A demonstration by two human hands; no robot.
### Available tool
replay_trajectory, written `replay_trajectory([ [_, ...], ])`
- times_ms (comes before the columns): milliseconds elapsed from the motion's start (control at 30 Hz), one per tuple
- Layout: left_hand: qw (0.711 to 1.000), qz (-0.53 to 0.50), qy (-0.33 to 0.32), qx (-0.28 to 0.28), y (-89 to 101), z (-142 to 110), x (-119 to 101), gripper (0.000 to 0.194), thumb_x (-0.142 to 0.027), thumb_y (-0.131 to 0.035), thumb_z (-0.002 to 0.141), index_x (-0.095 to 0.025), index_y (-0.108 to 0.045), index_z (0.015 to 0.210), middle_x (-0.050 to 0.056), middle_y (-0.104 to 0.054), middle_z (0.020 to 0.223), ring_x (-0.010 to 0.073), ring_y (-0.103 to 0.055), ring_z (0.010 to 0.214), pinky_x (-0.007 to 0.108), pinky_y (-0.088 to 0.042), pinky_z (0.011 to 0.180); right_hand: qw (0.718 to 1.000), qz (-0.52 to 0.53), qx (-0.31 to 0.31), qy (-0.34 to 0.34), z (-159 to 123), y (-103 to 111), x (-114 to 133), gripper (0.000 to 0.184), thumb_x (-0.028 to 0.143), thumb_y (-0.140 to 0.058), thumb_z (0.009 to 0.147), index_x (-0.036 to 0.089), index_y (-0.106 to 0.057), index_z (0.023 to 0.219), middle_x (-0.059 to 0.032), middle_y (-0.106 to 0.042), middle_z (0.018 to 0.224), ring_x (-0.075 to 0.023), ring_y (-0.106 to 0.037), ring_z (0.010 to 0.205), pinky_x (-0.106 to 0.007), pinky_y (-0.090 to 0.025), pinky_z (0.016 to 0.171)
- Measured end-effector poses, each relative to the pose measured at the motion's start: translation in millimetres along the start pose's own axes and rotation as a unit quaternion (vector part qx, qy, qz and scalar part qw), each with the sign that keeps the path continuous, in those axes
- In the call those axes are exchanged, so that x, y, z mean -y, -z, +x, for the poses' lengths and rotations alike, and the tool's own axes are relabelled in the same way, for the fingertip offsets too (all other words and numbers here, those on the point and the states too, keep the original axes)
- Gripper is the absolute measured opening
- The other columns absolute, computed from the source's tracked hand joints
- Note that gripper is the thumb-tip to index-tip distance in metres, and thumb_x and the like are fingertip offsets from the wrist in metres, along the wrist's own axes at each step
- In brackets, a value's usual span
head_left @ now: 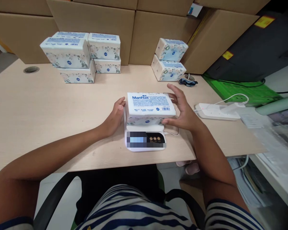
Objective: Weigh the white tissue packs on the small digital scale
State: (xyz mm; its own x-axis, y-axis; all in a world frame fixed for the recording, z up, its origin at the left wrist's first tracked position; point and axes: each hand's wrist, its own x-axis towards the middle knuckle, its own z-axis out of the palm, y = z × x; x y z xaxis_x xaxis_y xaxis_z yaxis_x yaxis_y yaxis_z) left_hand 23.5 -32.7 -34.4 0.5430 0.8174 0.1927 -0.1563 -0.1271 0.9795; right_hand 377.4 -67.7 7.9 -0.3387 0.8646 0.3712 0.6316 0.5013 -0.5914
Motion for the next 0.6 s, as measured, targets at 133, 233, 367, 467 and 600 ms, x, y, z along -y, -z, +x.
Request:
replay_trajectory([
  [133, 1.0, 0.003, 0.005, -0.013, -0.5, 2, 2, 0.091, -0.098, -0.045, 0.105, -0.041, -0.043, 0.176, 0.012, -0.042, 0.187, 0.0487, -0.019, 0.184, 0.082, -0.028, 0.145, 0.999, -0.013, -0.015, 0.026, 2, -7, -4, 0.157, 0.107, -0.085, 0.061, 0.047, -0.016, 0.189, -0.0056, -0.015, 0.199, -0.0521, -0.018, 0.183, -0.076, -0.027, 0.147],
  [233, 1.0, -0.003, 0.003, -0.01, -0.5, 3, 4, 0.089, -0.097, -0.046, 0.105, -0.043, -0.044, 0.175, 0.011, -0.043, 0.186, 0.0477, -0.017, 0.185, 0.081, -0.028, 0.146, 1.0, -0.018, -0.014, 0.012, 3, -14, -4, 0.16, 0.107, -0.086, 0.06, 0.047, -0.011, 0.189, -0.0039, -0.012, 0.2, -0.0511, -0.009, 0.185, -0.078, -0.02, 0.149],
  [367, 1.0, -0.01, 0.001, -0.008, -0.1, 3, 8, 0.088, -0.098, -0.046, 0.104, -0.045, -0.044, 0.174, 0.009, -0.043, 0.187, 0.0467, -0.012, 0.186, 0.081, -0.027, 0.146, 1.0, -0.009, -0.008, -0.006, 3, -18, -6, 0.163, 0.105, -0.087, 0.061, 0.047, -0.005, 0.189, -0.0035, -0.008, 0.201, -0.0515, -0.009, 0.185, -0.079, -0.017, 0.149],
  [467, 1.0, -0.007, 0.007, -0.014, -0.4, 2, 7, 0.089, -0.098, -0.047, 0.104, -0.045, -0.044, 0.175, 0.009, -0.038, 0.191, 0.0478, -0.01, 0.186, 0.082, -0.029, 0.145, 0.999, -0.023, -0.024, 0.01, 3, -18, -8, 0.162, 0.105, -0.088, 0.06, 0.047, -0.009, 0.189, -0.0036, -0.008, 0.201, -0.0515, 0.001, 0.186, -0.08, -0.008, 0.149],
  [600, 1.0, -0.003, 0.017, -0.008, -1.4, 0, 4, 0.09, -0.098, -0.045, 0.104, -0.045, -0.04, 0.177, 0.009, -0.035, 0.192, 0.0483, -0.012, 0.186, 0.085, -0.033, 0.142, 0.999, -0.032, -0.03, 0.01, 3, -20, -8, 0.162, 0.105, -0.089, 0.058, 0.047, -0.011, 0.188, -0.0047, -0.01, 0.2, -0.052, 0.004, 0.185, -0.081, -0.002, 0.149],
])
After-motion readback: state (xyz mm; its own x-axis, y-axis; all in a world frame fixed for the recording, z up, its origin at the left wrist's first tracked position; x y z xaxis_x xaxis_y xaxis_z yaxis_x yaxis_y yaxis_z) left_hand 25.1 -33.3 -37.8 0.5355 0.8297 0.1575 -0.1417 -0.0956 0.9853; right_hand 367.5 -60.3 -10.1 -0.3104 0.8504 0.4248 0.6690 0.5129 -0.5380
